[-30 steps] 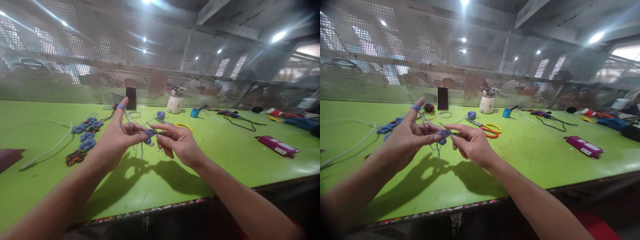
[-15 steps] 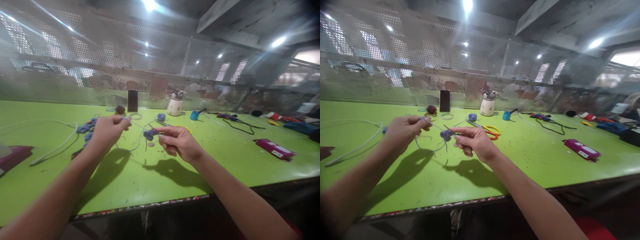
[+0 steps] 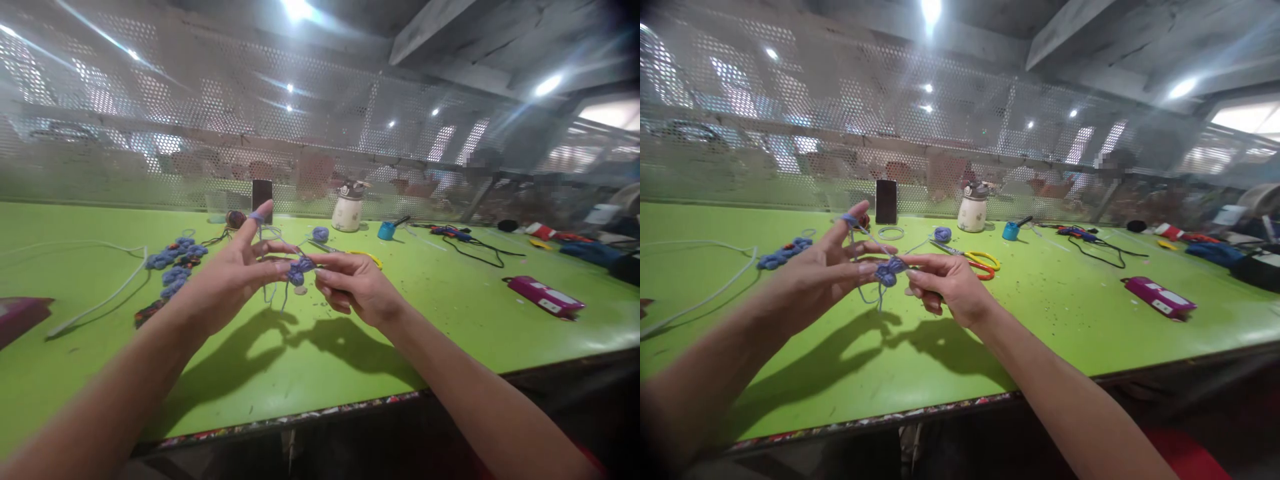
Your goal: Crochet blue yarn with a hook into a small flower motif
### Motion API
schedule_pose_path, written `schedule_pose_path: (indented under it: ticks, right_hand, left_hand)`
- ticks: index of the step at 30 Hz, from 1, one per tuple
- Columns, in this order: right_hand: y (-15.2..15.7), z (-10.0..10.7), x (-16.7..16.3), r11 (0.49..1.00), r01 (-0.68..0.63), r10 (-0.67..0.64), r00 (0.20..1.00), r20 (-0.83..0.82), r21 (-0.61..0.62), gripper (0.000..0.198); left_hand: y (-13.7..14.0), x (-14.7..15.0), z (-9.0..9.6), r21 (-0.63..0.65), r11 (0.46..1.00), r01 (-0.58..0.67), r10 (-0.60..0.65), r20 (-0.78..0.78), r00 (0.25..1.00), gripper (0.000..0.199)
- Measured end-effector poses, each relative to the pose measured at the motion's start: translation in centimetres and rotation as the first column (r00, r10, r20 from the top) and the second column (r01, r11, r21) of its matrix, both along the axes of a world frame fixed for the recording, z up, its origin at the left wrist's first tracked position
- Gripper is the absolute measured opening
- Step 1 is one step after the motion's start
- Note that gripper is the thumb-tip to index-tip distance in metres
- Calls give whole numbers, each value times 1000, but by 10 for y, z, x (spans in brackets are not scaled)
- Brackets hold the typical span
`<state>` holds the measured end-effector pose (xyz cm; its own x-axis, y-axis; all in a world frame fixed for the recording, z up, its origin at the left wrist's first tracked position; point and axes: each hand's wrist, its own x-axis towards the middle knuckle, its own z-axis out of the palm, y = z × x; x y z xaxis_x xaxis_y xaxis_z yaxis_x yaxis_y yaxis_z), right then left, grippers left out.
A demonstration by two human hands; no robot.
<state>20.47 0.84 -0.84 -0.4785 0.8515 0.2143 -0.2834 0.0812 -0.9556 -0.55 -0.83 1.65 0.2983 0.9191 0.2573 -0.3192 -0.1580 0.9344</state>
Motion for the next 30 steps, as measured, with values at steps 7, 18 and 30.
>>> schedule_pose_path:
  ticks: [7, 18, 30]
  right_hand:
    - [1, 0, -2, 998, 28, -29, 999, 23, 62, 29]
    - [1, -3, -7, 976, 84, -128, 968, 218, 199, 34]
    - [6, -13, -18, 981, 175, -189, 962, 199, 88, 37]
  left_hand:
    - [-2, 9, -4, 106, 983, -147, 156, -91, 984, 119]
    - [-12, 21, -8, 466, 837, -286, 486, -395, 779, 103]
    - [-9, 20, -8, 558, 766, -319, 606, -464, 646, 89]
